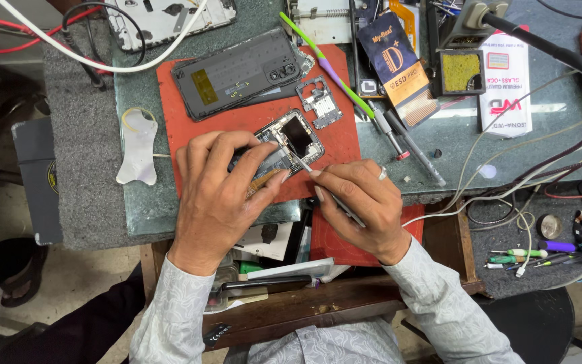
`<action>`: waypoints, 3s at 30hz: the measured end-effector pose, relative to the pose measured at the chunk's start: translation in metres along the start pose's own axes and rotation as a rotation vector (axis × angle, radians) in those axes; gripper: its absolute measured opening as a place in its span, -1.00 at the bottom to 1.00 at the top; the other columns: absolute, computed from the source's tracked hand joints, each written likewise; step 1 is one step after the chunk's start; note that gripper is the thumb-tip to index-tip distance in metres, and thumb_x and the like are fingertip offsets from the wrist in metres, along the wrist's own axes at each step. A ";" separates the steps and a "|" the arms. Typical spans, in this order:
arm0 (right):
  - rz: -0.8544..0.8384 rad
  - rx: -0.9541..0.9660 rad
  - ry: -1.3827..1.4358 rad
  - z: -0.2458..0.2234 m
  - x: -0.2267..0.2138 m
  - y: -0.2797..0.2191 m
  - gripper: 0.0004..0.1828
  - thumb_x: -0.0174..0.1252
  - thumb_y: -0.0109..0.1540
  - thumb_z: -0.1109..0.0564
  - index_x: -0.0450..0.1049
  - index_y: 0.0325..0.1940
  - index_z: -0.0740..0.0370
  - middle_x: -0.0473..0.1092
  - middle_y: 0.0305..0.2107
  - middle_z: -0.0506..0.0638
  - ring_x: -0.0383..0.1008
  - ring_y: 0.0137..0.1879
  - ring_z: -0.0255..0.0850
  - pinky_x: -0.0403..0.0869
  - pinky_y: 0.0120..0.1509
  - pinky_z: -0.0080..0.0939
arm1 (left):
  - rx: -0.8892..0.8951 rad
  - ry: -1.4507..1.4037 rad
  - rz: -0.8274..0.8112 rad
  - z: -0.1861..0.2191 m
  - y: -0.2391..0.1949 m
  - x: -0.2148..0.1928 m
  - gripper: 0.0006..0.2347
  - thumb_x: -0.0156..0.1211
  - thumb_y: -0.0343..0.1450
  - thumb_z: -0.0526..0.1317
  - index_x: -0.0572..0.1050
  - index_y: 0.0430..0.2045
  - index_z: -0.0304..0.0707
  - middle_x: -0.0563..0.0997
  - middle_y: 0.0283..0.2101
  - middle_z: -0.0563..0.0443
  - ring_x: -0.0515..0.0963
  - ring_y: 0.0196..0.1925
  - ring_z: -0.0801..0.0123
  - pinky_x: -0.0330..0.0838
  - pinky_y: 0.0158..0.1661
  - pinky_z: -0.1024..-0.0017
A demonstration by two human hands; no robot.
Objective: The person uses tweezers to remove a black adhesive strip and a metal bracket from the interior of a disassembled smartphone. They then place the bracket on the workbench and continue to handle the phone chassis and internal components.
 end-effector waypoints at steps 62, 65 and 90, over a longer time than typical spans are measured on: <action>-0.214 0.017 -0.048 -0.006 -0.001 0.021 -0.69 0.27 0.18 0.39 0.56 0.01 0.32 0.51 -0.20 0.03 0.51 -0.10 -0.11 0.46 -0.02 -0.16 | 0.039 -0.054 0.017 -0.004 -0.003 0.002 -0.70 0.45 0.38 -0.10 0.61 -0.09 -0.22 0.50 -0.09 0.12 0.44 0.00 0.29 0.29 0.01 0.25; -0.209 -0.013 -0.059 -0.006 0.000 0.017 -0.68 0.27 0.18 0.40 0.56 0.03 0.31 0.50 -0.18 0.03 0.51 -0.09 -0.10 0.47 0.00 -0.16 | 0.041 -0.049 0.020 -0.005 -0.003 0.002 -0.70 0.44 0.38 -0.09 0.61 -0.09 -0.23 0.50 -0.08 0.12 0.44 0.01 0.29 0.29 0.00 0.25; -0.194 -0.315 -0.414 -0.011 0.023 -0.018 -0.56 0.35 0.27 0.09 0.54 0.23 0.17 0.48 0.06 -0.03 0.43 0.06 -0.17 0.43 0.10 -0.14 | 0.036 -0.051 0.006 -0.003 -0.002 0.001 -0.68 0.47 0.34 -0.12 0.61 -0.11 -0.27 0.51 -0.10 0.09 0.45 -0.01 0.27 0.28 -0.02 0.24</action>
Point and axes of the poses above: each hand's wrist, its own y-axis towards the middle knuckle, its own x-axis out of the palm, z = x × y, the point moved 9 cm from there along y, towards the middle knuckle
